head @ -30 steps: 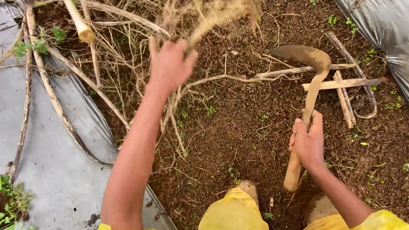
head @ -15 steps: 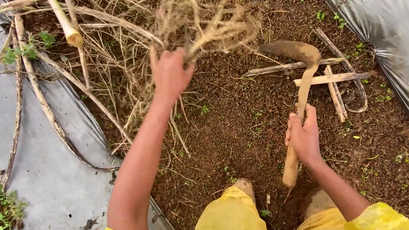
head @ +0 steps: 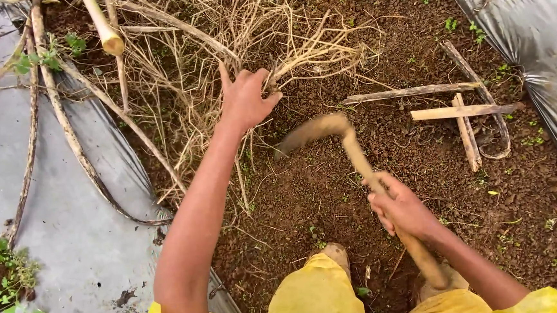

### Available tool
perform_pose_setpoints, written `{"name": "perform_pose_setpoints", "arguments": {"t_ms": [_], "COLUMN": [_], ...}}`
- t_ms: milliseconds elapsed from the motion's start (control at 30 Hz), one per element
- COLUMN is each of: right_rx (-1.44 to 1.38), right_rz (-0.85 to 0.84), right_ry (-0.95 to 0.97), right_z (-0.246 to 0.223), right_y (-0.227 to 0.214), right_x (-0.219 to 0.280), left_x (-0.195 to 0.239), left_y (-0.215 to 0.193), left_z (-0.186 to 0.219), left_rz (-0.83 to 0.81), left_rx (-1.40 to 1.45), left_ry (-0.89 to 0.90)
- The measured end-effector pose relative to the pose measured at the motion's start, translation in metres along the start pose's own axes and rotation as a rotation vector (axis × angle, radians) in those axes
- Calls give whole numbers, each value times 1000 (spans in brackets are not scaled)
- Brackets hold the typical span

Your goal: A person in a field uses a sickle to chop dried plant stalks into smaller pieces on the ground.

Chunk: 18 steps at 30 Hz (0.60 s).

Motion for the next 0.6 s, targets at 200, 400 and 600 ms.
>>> {"name": "perform_pose_setpoints", "arguments": {"t_ms": [200, 400, 600], "right_rx": [1205, 1431, 1766], "right_rz": [-20, 394, 382], "right_ry": [-208, -1380, -1070], "right_z": [-44, -190, -206], "right_y": [29, 104, 113], "right_x": [-20, -18, -95], "left_x": [23, 33, 41], "left_y": [-6, 12, -1], "left_z": [39, 39, 37], "left_rz": [64, 346, 208], "left_rx": [-409, -320, -271], "left_ry": [138, 324, 277]}}
Point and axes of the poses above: each hand's wrist, its own x-axis away from the middle knuckle, its own y-axis out of the palm, z = x × y, the point moved 9 cm from there along -x, towards the middle knuckle, and after that the axes turned 1 degree about -x, right-handed, at the moved point
